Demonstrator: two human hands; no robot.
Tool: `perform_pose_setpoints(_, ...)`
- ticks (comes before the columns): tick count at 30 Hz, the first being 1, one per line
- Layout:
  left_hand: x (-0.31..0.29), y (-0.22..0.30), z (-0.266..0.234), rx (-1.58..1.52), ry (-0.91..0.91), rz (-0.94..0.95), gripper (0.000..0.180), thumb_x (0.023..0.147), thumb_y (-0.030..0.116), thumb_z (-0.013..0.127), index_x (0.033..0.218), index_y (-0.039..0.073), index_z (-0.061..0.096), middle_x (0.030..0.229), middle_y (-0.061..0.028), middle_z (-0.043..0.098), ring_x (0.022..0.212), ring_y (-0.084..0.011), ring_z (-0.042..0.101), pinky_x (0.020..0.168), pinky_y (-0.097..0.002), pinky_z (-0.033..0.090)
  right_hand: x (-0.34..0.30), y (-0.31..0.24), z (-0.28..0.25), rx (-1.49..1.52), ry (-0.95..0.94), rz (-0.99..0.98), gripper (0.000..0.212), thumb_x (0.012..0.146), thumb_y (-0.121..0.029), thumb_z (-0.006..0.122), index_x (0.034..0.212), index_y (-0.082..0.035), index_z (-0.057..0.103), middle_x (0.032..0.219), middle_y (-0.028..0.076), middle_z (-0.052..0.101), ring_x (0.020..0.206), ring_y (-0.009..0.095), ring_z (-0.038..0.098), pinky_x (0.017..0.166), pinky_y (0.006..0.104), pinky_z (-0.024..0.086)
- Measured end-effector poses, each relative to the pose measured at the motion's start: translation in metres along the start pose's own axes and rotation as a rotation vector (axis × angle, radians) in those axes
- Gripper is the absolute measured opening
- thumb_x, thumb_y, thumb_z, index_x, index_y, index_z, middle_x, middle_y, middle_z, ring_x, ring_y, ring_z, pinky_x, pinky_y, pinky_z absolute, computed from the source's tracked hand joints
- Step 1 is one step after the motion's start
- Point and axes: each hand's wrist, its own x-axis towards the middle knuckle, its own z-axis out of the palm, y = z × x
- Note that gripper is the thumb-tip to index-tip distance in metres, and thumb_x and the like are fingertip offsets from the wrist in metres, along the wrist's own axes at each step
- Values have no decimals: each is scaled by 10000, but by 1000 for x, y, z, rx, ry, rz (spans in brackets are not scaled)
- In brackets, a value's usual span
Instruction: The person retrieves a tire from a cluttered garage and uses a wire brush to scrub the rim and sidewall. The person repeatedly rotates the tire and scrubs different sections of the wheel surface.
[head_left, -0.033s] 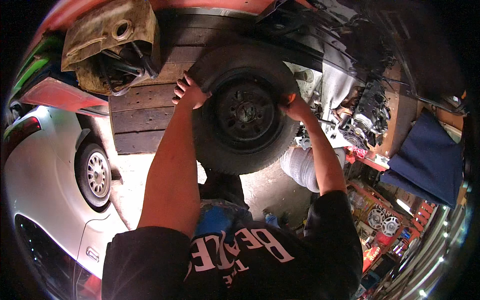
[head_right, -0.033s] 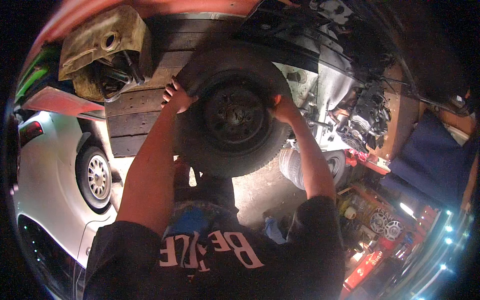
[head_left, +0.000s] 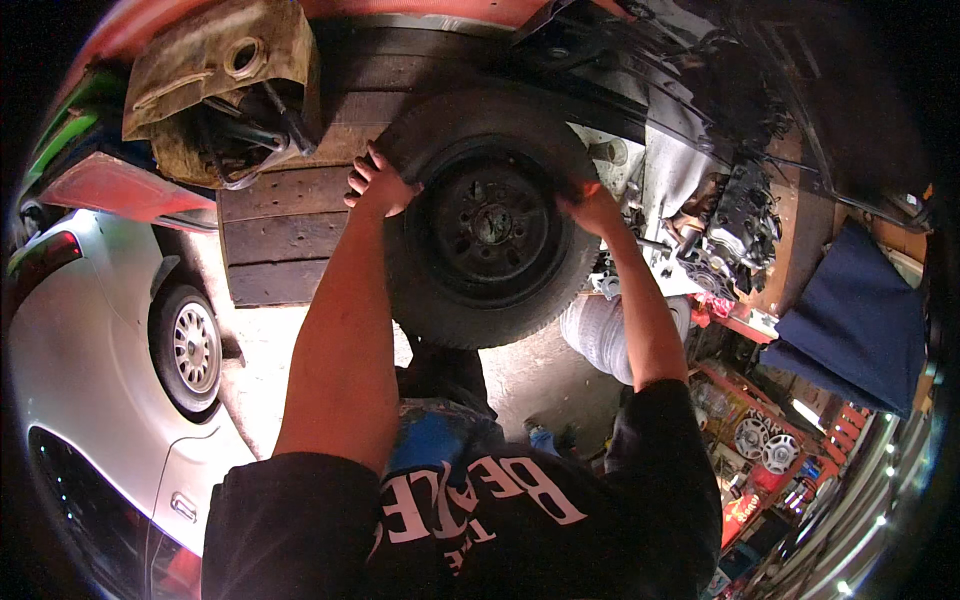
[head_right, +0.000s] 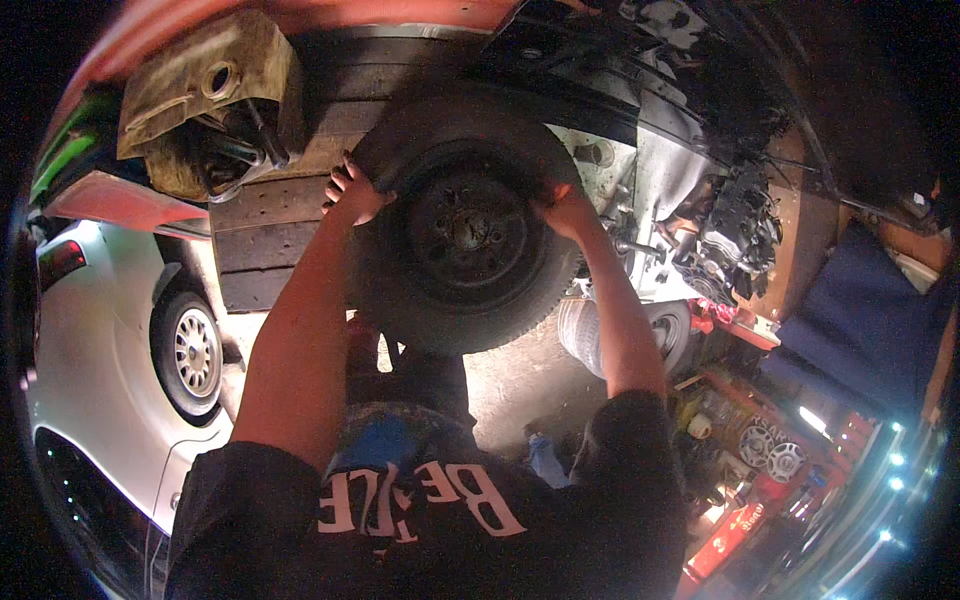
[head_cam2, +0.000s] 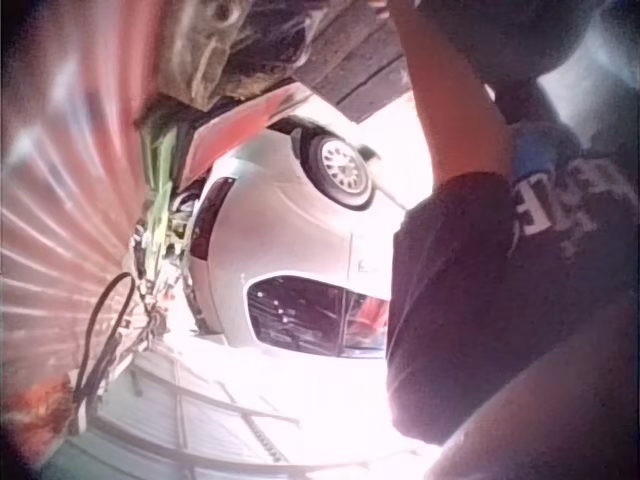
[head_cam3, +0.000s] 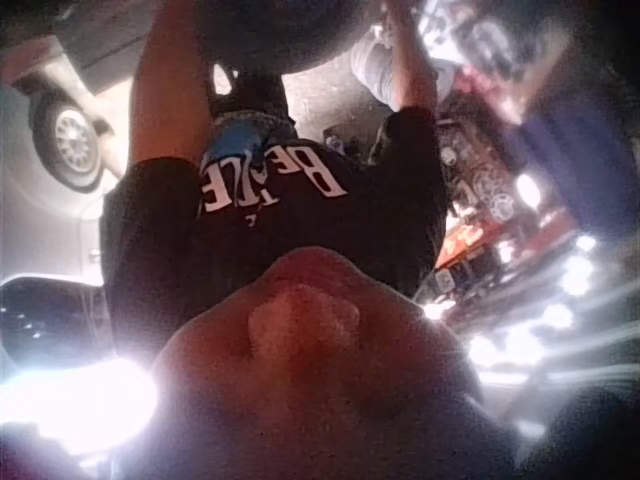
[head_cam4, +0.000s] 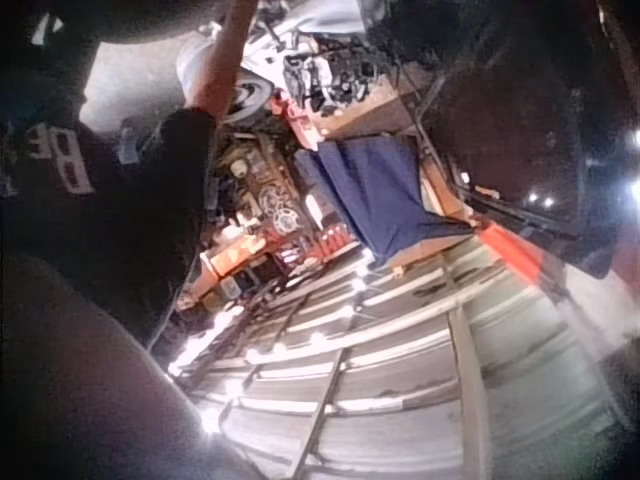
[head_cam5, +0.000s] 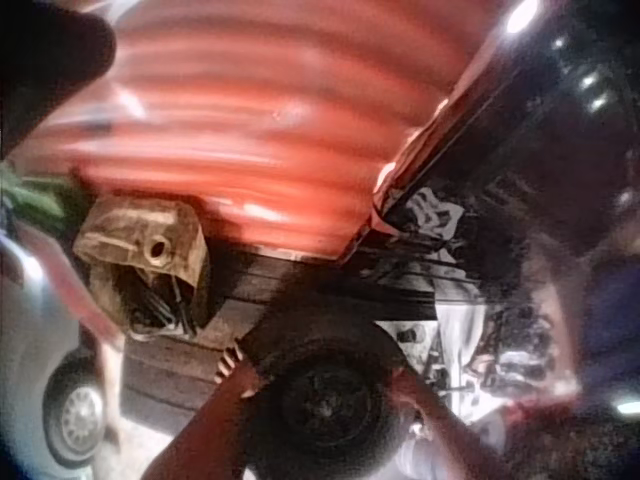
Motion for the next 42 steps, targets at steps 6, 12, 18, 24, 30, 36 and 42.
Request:
perform_pose_setpoints(6,2,9,1,16,-4,32,1287,788,570,728,1498,165,-267,1598,-214,-119,1467,-437,1,1104,-673,138,4,61,59,206,303,68,493,880,-288,705,1276,-26,575,1126,211,678,1039,322,668,888,377,520)
perform_pose_setpoints(12,7,4,-6,-31,19,-4,1280,796,570,720,1494,165,-274,1599,-222,-103,1462,-449,3,1101,-684,128,1,37,30,-97,64,-38,483,874,-270,707,1280,-45,576,1088,181,697,986,314,685,869,378,536)
perform_pose_setpoints(18,9,10,1,15,6,32,1283,800,566,721,1487,176,-290,1600,-218,-103,1464,-445,4,1111,-670,136,18,39,52,-30,449,17,406,887,-263,677,1239,-75,601,944,158,727,864,346,705,767,402,564)
perform_pose_setpoints(24,11,7,4,29,22,35,1299,788,580,724,1486,169,-291,1601,-218,-99,1465,-444,14,1110,-672,152,-108,59,186,5,609,191,477,857,-248,671,1270,-28,576,1054,232,673,982,367,664,838,435,536)
perform_pose_setpoints(30,5,8,-3,20,13,18,1285,800,583,710,1486,159,-289,1600,-222,-107,1465,-452,17,1112,-672,149,-111,19,178,138,371,283,486,884,-279,662,1238,38,561,1098,241,660,1035,344,652,842,391,519)
perform_pose_setpoints(36,12,12,0,24,12,53,1282,801,593,703,1486,152,-286,1600,-221,-107,1463,-453,24,1108,-670,160,-56,32,97,58,903,225,394,841,-295,656,1142,-42,623,774,224,669,722,421,661,633,485,529)
perform_pose_setpoints(42,11,6,0,42,4,42,1278,804,600,695,1488,145,-283,1600,-221,-104,1461,-456,22,1101,-678,162,-141,-36,215,246,418,390,452,898,-218,595,1302,-22,539,911,225,691,840,405,677,798,463,528)
